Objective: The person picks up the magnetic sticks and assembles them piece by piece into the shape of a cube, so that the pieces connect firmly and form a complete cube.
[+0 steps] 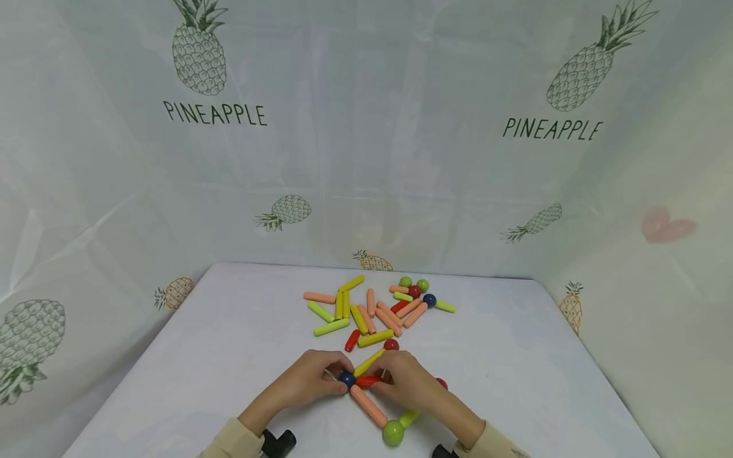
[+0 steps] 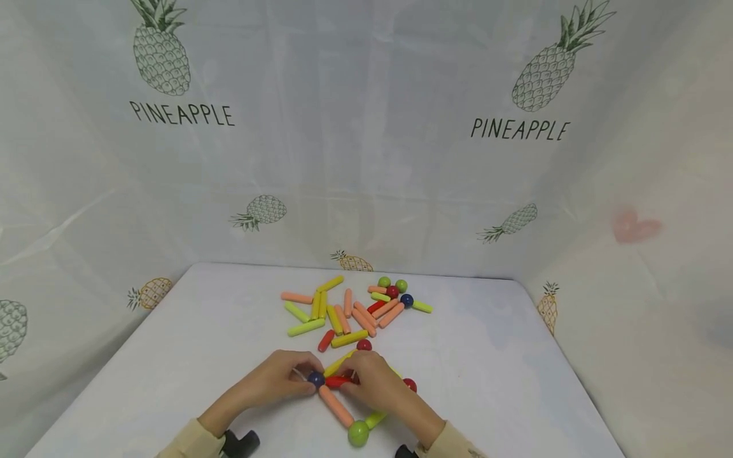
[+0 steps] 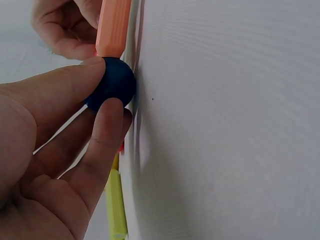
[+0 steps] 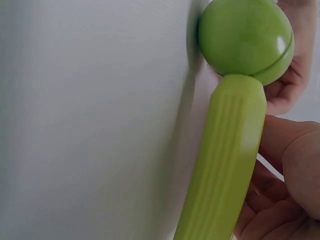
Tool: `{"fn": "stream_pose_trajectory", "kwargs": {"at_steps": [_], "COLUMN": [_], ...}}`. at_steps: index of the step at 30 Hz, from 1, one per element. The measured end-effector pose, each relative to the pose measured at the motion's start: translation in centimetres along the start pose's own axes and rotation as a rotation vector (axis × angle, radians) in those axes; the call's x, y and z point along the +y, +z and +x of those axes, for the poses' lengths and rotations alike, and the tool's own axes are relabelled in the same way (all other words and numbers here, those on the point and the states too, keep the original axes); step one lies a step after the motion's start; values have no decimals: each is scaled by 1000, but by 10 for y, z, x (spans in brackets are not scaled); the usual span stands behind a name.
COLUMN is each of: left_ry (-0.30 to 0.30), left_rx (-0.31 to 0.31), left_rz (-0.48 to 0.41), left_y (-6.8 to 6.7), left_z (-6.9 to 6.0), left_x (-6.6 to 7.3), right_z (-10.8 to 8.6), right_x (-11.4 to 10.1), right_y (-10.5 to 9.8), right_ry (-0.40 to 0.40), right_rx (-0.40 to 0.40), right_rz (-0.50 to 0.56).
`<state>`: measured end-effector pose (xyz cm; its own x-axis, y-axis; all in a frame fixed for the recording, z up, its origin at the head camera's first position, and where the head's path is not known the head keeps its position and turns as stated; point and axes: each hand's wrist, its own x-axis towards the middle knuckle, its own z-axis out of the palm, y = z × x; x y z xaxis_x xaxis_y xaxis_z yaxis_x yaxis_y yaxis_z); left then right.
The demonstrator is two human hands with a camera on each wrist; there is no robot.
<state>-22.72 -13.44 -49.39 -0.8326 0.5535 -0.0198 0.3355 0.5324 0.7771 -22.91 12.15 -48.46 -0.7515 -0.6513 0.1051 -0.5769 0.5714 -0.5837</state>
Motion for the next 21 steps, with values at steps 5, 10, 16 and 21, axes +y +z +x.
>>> {"fn": "stream_pose_trajectory", "kwargs": {"at_steps": [5,10,16,21], "left_ry": [3,1,4,15], "left_rx": [-7,-10,-13,-19], "left_rz": [6,7,0,-2], "left_y": [0,0,0,0], "left_z": [1,2,4,4], "left_x": [0,0,1,2], "right_z": [1,2,3,3], "right_x": [-1,-1,-4,-7], "right_y": [2,3,3,2], "right_ry": [9,34,46,69], "right_rx": [10,6,4,-3], "right_rz": [-11,-8,-15,-37]}}
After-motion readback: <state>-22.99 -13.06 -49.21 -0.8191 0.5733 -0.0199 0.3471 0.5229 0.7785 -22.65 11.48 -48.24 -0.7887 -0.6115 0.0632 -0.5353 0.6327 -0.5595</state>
